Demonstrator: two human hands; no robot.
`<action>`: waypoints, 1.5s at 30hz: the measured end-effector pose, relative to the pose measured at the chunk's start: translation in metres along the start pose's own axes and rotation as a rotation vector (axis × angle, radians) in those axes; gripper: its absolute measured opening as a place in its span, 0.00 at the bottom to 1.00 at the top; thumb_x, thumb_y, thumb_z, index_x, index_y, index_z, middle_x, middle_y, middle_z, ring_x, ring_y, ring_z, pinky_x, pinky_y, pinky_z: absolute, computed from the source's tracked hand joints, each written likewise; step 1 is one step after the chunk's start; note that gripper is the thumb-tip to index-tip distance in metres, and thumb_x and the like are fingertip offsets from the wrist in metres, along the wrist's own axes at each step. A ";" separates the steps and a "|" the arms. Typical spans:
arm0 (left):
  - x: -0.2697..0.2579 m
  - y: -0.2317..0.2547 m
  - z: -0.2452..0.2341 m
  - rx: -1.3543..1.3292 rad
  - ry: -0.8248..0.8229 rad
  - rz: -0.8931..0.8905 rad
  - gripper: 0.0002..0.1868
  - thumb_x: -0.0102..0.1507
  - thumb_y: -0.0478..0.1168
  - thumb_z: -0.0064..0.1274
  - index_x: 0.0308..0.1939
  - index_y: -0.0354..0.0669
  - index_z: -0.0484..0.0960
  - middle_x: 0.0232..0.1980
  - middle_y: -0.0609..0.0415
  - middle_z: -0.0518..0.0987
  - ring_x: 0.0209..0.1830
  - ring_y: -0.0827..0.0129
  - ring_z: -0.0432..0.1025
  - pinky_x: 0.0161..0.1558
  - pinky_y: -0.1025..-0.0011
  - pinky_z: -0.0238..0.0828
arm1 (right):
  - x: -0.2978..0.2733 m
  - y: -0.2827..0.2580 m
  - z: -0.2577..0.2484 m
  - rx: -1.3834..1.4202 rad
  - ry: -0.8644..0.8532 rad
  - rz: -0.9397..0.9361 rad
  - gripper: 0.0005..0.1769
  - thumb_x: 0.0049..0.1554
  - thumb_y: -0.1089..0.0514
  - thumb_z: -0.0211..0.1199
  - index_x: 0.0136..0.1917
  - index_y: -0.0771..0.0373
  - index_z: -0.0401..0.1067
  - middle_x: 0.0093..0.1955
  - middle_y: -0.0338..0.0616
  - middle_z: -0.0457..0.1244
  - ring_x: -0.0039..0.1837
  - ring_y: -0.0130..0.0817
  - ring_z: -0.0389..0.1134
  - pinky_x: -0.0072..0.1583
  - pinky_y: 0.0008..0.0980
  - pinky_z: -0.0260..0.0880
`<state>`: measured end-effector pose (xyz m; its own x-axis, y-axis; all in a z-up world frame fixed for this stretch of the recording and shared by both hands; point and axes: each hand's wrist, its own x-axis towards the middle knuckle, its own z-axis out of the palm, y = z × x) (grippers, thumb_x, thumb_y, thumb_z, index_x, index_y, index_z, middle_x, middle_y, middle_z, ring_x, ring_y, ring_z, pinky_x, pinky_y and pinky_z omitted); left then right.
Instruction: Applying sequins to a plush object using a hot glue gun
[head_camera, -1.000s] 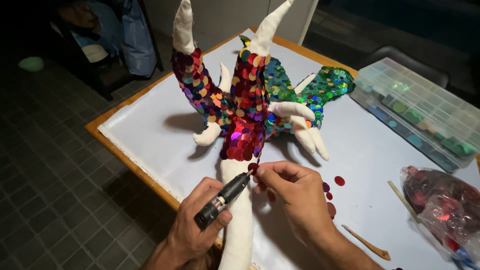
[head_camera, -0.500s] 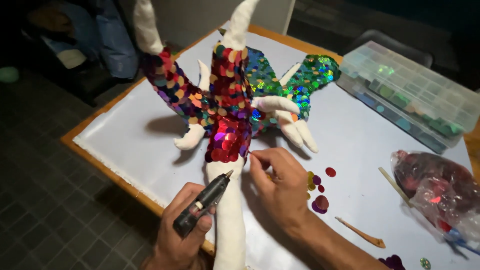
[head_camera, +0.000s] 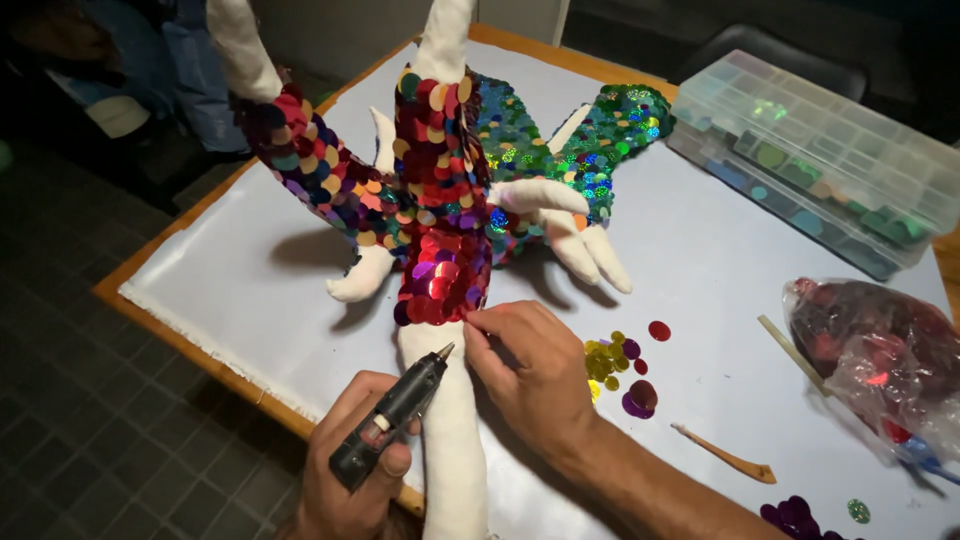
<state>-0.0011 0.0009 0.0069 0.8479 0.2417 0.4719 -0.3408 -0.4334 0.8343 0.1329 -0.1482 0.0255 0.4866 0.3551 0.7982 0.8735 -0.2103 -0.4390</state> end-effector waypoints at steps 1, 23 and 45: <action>0.000 0.001 0.000 0.002 -0.003 -0.031 0.38 0.65 0.73 0.36 0.32 0.41 0.80 0.37 0.56 0.75 0.26 0.73 0.71 0.31 0.76 0.65 | -0.001 0.000 0.000 0.011 -0.013 0.011 0.04 0.58 0.66 0.66 0.47 0.68 0.77 0.41 0.47 0.70 0.41 0.39 0.69 0.45 0.34 0.70; -0.003 -0.002 0.006 -0.044 0.049 -0.039 0.37 0.62 0.72 0.42 0.39 0.40 0.83 0.35 0.59 0.74 0.09 0.80 0.62 0.15 0.80 0.56 | -0.002 0.020 -0.023 0.205 -0.298 0.246 0.30 0.49 0.73 0.45 0.60 0.61 0.76 0.45 0.45 0.61 0.50 0.41 0.65 0.54 0.36 0.66; -0.051 -0.158 -0.107 0.001 -0.368 -0.863 0.20 0.51 0.43 0.63 0.29 0.25 0.99 0.26 0.36 0.95 0.22 0.53 0.85 0.33 0.66 0.75 | -0.016 0.027 -0.164 -0.323 -1.146 0.531 0.18 0.47 0.44 0.70 0.52 0.45 0.82 0.52 0.30 0.72 0.53 0.36 0.73 0.54 0.36 0.70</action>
<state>-0.0333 0.1498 -0.1186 0.8824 0.1901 -0.4303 0.4664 -0.2334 0.8532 0.1469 -0.3092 0.0686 0.6426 0.6983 -0.3154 0.6084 -0.7152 -0.3438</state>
